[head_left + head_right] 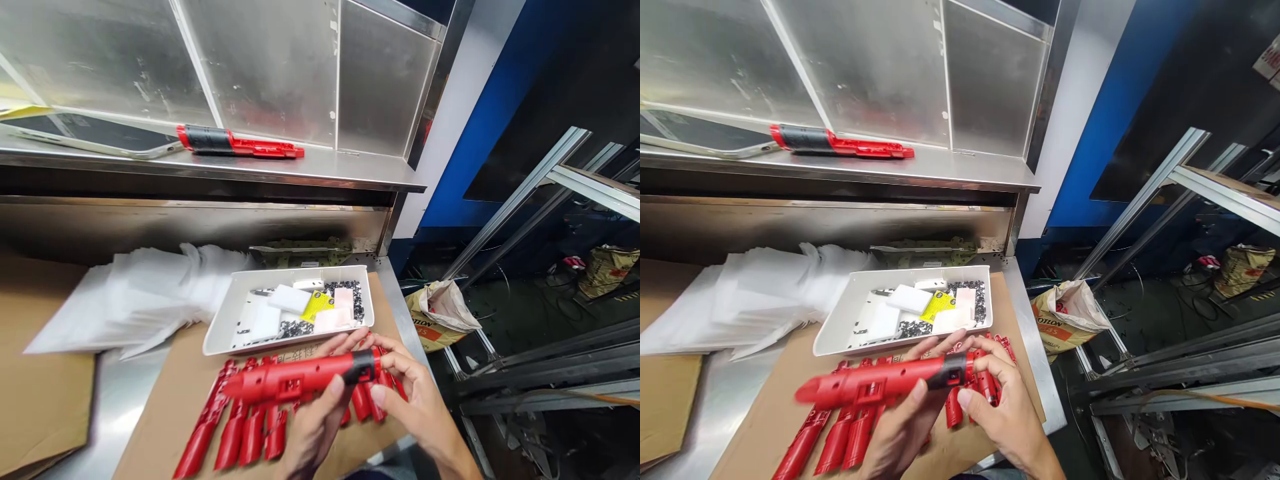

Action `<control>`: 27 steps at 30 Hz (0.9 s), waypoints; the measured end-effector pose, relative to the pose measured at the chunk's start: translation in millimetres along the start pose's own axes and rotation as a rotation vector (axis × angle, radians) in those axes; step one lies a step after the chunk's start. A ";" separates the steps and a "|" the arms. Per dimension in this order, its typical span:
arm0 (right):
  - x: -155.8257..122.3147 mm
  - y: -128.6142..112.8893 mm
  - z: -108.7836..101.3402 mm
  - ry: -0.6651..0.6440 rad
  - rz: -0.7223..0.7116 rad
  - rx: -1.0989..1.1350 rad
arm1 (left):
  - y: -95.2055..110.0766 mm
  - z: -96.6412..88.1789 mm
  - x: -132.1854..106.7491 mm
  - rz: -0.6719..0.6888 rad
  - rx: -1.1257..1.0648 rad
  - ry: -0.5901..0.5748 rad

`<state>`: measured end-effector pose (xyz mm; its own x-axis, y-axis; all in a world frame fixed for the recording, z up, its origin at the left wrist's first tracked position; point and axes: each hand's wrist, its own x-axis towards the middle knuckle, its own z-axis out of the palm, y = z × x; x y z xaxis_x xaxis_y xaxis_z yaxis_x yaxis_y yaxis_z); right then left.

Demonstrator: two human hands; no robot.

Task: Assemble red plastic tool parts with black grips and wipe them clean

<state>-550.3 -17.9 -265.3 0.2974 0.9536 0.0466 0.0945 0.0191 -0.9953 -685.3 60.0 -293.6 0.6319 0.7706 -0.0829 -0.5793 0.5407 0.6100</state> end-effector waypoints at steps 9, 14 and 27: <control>-11.6 5.6 15.6 0.182 -0.024 -0.187 | -11.9 -2.0 7.0 -0.169 -0.441 -0.210; -16.4 18.5 23.9 0.204 -0.047 -0.355 | -21.9 0.5 8.1 -0.175 -0.494 -0.321; -13.2 14.0 9.6 0.404 -0.602 -0.683 | -18.8 4.2 13.0 -0.259 -0.299 -0.328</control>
<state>-562.0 -27.3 -280.6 0.3095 0.6657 0.6790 0.8244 0.1680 -0.5405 -664.0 58.4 -302.9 0.8748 0.4780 0.0788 -0.4737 0.8099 0.3461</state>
